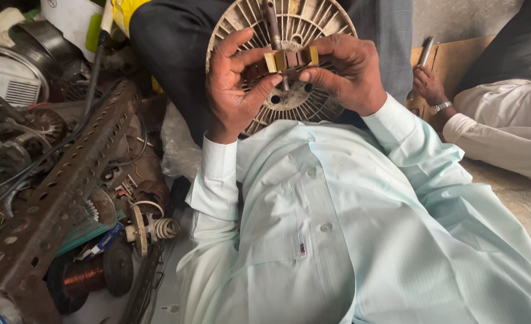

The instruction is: The person sits on the floor and works on a motor stator, inserting small rectangular pieces into slots and winding copper wire around them. They use their hands to manipulate the wire and components, occasionally adjusting the stator's position.

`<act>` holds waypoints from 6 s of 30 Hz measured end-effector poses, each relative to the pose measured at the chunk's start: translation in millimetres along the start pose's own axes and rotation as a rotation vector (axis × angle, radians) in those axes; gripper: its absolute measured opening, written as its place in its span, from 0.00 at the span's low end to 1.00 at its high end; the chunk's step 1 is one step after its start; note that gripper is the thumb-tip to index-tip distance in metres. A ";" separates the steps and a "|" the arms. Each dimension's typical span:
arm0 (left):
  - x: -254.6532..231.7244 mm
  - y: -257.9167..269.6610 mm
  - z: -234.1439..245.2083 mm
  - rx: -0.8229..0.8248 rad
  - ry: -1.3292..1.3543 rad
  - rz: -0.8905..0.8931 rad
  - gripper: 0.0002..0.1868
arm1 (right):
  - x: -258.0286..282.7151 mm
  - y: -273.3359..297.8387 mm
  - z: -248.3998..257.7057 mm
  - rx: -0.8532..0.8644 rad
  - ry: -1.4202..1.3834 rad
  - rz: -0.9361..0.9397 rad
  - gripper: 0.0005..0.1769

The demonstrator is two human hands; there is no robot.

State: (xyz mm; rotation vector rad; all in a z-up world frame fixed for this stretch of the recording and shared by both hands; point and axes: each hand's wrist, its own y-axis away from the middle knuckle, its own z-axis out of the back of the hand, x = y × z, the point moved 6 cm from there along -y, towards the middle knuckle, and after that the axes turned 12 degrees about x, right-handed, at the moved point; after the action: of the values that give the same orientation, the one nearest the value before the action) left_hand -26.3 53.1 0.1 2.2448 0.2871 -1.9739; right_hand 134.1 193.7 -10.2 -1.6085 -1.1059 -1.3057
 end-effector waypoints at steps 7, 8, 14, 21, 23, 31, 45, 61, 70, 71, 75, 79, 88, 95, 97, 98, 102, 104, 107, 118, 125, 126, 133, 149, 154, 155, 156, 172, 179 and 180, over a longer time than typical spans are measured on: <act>-16.2 -5.9 1.9 0.009 -0.100 -0.156 0.46 | 19.1 -9.8 -2.5 -0.044 -0.075 0.060 0.20; -16.6 -2.6 4.2 -0.018 -0.133 -0.148 0.42 | 25.9 -11.2 -2.5 -0.064 -0.115 0.093 0.22; -1.3 24.4 15.8 -0.132 -0.286 0.019 0.19 | 74.7 -7.4 -8.1 -0.071 0.736 0.348 0.17; 12.9 38.9 16.2 -0.197 -0.245 0.128 0.17 | 41.2 -12.3 -7.8 -0.042 0.369 0.174 0.16; 18.9 39.0 19.0 -0.182 -0.147 0.128 0.18 | 31.2 -11.3 -6.5 -0.049 0.331 0.118 0.17; -0.3 35.4 38.0 -0.248 0.066 -0.076 0.27 | 29.0 -10.3 11.8 -0.061 0.066 0.162 0.42; 26.9 57.5 95.0 -0.672 0.113 0.042 0.13 | -107.3 -213.6 132.6 -0.549 0.462 -0.316 0.27; -18.1 24.2 105.4 -0.606 -0.027 -0.061 0.13 | 5.7 -109.7 85.1 -0.287 0.236 -0.025 0.06; -127.6 -38.6 -4.6 -0.106 -0.622 -0.243 0.24 | 77.1 -52.6 41.1 -0.163 -0.281 0.083 0.07; -140.4 -51.4 -21.9 -0.042 -0.690 -0.326 0.29 | 78.6 -56.9 31.4 -0.126 -0.314 0.075 0.07; -135.3 -87.8 -44.8 0.094 -0.707 -0.145 0.29 | 82.7 -64.1 16.5 -0.137 -0.580 0.115 0.08; -145.9 -65.1 -14.5 0.022 -0.813 -0.243 0.08 | 92.6 -43.8 48.4 -0.128 -0.859 0.181 0.08; -119.3 6.7 74.1 -0.125 -0.799 0.107 0.11 | 99.5 53.6 107.0 -0.316 -0.811 0.354 0.11; -129.6 9.7 54.4 -0.162 -0.970 0.432 0.24 | 91.8 77.6 83.9 -0.329 -0.605 0.200 0.16; -169.3 3.0 20.0 -0.271 -1.427 0.087 0.24 | 95.5 67.3 67.4 -0.294 -0.616 0.146 0.17; -183.8 0.1 -2.0 -0.316 -1.643 -0.096 0.25 | 98.0 59.9 59.9 -0.272 -0.629 0.122 0.16; -193.3 2.7 -60.5 -0.215 -1.099 -0.326 0.19 | 106.5 42.7 6.8 -0.063 -0.756 0.125 0.17; -175.4 -3.0 -100.8 0.033 -0.784 -0.266 0.26 | 116.3 41.4 -8.5 0.024 -0.796 0.132 0.17; -146.7 -5.0 -116.0 0.082 -0.541 0.043 0.25 | 123.2 40.4 -21.1 0.060 -0.784 0.156 0.17; -148.0 11.0 -63.2 -0.086 -0.685 -0.115 0.12 | 88.3 70.0 17.7 -0.237 -0.253 0.083 0.16; -150.7 7.1 -87.3 -0.012 -1.020 -0.341 0.12 | 86.6 58.3 -16.9 0.003 -0.324 -0.112 0.17; -146.4 7.6 -94.8 0.032 -1.071 -0.400 0.13 | 80.8 56.3 -21.8 0.016 -0.396 -0.132 0.17; -141.3 -8.2 -95.9 0.053 -1.030 -0.358 0.17 | 78.8 43.9 -17.9 -0.050 -0.464 -0.109 0.11; -125.0 -9.5 -70.9 0.035 -0.508 -0.133 0.08 | 85.6 40.8 -30.4 0.005 -0.293 -0.062 0.09; -98.4 -0.8 -73.8 0.028 -0.019 -0.028 0.05 | 73.2 42.9 -31.1 -0.057 -0.560 -0.073 0.10; -93.6 0.7 -76.6 0.014 0.058 0.008 0.05 | 72.4 43.3 -30.8 -0.073 -0.590 -0.055 0.11; -89.7 2.3 -77.7 0.000 0.135 0.043 0.05 | 71.4 43.3 -29.7 -0.088 -0.620 -0.037 0.12; -130.3 -4.2 -79.6 0.050 -0.725 -0.158 0.05 | 58.0 47.6 -20.5 -0.070 -0.931 -0.102 0.18; -154.2 -4.9 -89.9 0.010 -1.019 -0.307 0.03 | 114.7 46.7 -36.0 0.136 0.209 0.179 0.32; -157.8 -3.4 -88.5 -0.013 -1.067 -0.350 0.03 | 115.2 48.8 -39.5 0.137 0.350 0.165 0.31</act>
State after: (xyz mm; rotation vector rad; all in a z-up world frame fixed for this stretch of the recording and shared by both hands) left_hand 39.1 68.5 168.1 0.8888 0.5441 -2.9581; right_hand 179.1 158.5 107.9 -1.2808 -0.8117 -1.3102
